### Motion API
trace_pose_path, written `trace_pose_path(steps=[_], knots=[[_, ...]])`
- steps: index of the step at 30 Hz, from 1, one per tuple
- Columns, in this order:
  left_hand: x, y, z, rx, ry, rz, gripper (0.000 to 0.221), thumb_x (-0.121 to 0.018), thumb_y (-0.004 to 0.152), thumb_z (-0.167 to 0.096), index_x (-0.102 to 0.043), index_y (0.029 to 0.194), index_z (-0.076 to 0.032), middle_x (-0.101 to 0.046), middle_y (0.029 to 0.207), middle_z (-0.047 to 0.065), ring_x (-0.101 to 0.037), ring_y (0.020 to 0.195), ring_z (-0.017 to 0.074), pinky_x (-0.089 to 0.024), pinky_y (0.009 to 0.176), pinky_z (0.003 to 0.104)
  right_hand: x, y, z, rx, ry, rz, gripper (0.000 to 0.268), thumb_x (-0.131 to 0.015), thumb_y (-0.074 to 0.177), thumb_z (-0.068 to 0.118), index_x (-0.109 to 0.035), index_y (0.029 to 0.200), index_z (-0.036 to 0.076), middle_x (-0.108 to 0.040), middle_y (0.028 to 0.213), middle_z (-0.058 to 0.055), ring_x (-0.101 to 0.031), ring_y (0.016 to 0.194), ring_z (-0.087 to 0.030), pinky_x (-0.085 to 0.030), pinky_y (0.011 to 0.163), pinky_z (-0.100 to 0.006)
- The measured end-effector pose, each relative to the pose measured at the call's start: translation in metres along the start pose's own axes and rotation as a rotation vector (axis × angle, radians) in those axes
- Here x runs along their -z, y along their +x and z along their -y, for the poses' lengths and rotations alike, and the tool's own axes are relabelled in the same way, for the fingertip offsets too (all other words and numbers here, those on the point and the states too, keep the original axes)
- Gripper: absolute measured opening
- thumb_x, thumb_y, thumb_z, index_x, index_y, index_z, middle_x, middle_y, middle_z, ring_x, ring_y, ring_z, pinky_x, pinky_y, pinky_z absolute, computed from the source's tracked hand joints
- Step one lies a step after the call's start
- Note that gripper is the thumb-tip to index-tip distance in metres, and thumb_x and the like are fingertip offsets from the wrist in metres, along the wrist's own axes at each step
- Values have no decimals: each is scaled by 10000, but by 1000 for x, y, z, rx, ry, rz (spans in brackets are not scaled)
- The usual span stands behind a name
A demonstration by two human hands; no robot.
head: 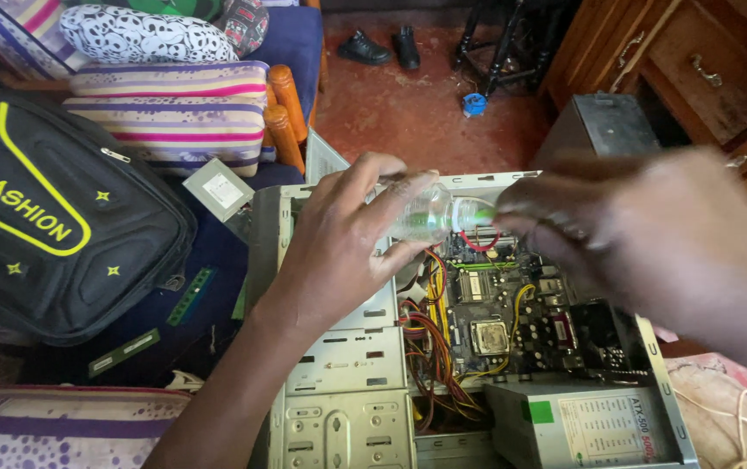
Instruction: Cleaning a motherboard with a toothbrush and liquid, then installing RAM sticks into a PC case.
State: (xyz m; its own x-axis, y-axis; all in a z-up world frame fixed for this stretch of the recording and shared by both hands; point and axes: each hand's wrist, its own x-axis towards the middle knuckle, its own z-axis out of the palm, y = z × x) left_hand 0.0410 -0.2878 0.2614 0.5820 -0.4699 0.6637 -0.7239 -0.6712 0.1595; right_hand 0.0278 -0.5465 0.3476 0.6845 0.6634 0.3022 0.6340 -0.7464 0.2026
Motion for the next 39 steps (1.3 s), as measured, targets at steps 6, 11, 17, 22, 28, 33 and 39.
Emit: trace_pose_path(steps=[6,11,17,22,28,33,39], knots=[[-7,-4,1,40,-12,-14,589,-879,848,-313,-632,1345,-116,-550,1211,96,-625,1044,298,-504,877,452,-22,11,1,-247,117,211,189,-567,1022,437,-651,1113,294,-682,543,-46,-711,563,-310,-528,534,-499],[-11,-7,3,57,-43,-16,574,-855,878,-309,-613,1363,-122,-544,1208,89,-619,1065,287,-496,894,443,-12,21,1,-178,197,270,220,-679,946,465,-663,1053,274,-759,749,13,-738,589,-233,-573,538,-480],[-12,-9,6,40,-23,-44,567,-857,894,-321,-628,1364,-101,-546,1209,105,-626,1061,294,-509,892,445,-14,22,3,-60,97,148,214,-653,957,439,-727,1127,331,-740,898,49,-751,696,-212,-631,497,-489],[-14,-11,11,79,-33,-24,639,-913,830,-283,-622,1367,-93,-561,1227,118,-649,1025,301,-539,892,453,-11,11,0,-10,-2,69,261,-631,985,437,-737,1203,339,-685,864,58,-712,626,-230,-601,455,-504],[-14,-11,15,97,-128,-52,633,-917,850,-210,-601,1378,-63,-553,1235,156,-631,1117,342,-507,935,432,2,-7,-30,-130,271,22,112,-700,992,293,-756,961,201,-744,768,22,-680,587,-169,-429,556,-359],[-14,-7,11,192,-255,-109,588,-902,883,-199,-597,1362,-45,-570,1216,144,-628,1124,300,-500,981,359,-23,-28,-51,-672,1107,183,143,-716,979,123,-762,937,-5,-465,573,-42,-332,470,-131,-210,397,-290],[-14,-13,21,148,-174,-228,622,-957,907,-211,-605,1371,5,-604,1238,189,-654,1119,331,-529,978,418,-76,-72,-80,-464,1167,452,204,-647,961,92,-843,970,37,-667,643,-67,-478,493,-166,-376,483,-326]])
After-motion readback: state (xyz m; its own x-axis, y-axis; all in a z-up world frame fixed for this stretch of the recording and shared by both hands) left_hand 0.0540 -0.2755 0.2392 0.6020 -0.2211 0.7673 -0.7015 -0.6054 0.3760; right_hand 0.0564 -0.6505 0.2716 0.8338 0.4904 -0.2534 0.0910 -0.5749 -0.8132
